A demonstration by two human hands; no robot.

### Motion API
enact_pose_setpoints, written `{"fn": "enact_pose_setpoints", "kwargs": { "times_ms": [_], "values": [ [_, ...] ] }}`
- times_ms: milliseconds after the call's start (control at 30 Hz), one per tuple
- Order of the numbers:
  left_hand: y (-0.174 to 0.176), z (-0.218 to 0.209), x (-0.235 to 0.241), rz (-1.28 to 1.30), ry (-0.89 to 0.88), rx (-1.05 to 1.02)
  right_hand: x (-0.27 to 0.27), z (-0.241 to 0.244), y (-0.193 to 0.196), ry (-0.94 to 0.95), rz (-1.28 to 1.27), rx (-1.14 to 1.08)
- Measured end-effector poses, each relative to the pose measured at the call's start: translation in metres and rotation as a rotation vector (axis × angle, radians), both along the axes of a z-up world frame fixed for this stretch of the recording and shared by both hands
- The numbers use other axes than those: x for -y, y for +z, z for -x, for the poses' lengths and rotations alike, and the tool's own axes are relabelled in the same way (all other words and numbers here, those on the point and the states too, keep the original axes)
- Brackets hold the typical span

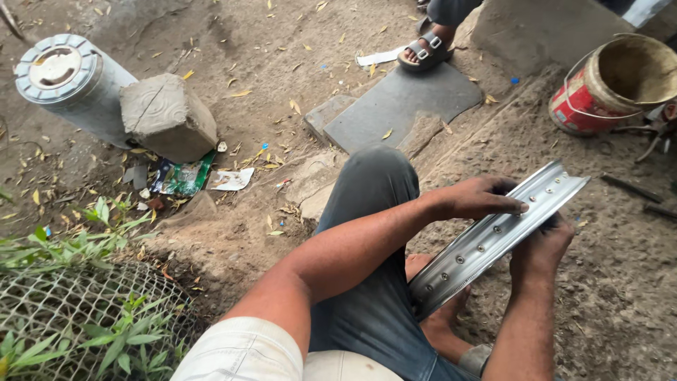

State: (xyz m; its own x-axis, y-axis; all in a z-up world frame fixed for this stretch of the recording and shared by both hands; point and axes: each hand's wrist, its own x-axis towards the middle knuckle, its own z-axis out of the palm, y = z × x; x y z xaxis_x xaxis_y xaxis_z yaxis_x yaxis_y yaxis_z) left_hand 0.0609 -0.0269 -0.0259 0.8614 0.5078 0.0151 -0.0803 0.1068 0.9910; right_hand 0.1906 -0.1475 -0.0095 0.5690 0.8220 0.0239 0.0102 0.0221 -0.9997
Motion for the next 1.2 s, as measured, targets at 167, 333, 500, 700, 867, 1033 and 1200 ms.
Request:
{"fn": "enact_pose_setpoints", "kwargs": {
  "times_ms": [167, 333, 500, 700, 867, 1033, 1200],
  "values": [
    [0.003, 0.004, 0.002, -0.063, 0.016, -0.042, 0.006, -0.002, 0.020, 0.053, 0.116, 0.170],
    [0.013, -0.001, 0.002, -0.121, 0.040, -0.204, 0.029, -0.021, 0.081, 0.094, 0.446, 0.319],
    [0.008, -0.014, 0.001, -0.046, 0.008, -0.245, 0.032, -0.005, 0.086, 0.242, 0.472, 0.297],
    [0.001, -0.011, -0.003, -0.044, 0.038, -0.281, 0.025, 0.004, 0.064, 0.184, 0.234, 0.182],
    [-0.017, -0.011, -0.009, 0.038, 0.054, -0.186, 0.016, 0.015, 0.061, 0.188, 0.139, 0.303],
    [-0.033, -0.016, -0.026, 0.010, 0.142, -0.083, 0.005, 0.036, 0.050, 0.095, 0.079, 0.115],
    [-0.020, 0.013, -0.044, 0.103, 0.254, -0.376, -0.004, 0.022, 0.042, 0.140, 0.188, 0.076]
  ]
}}
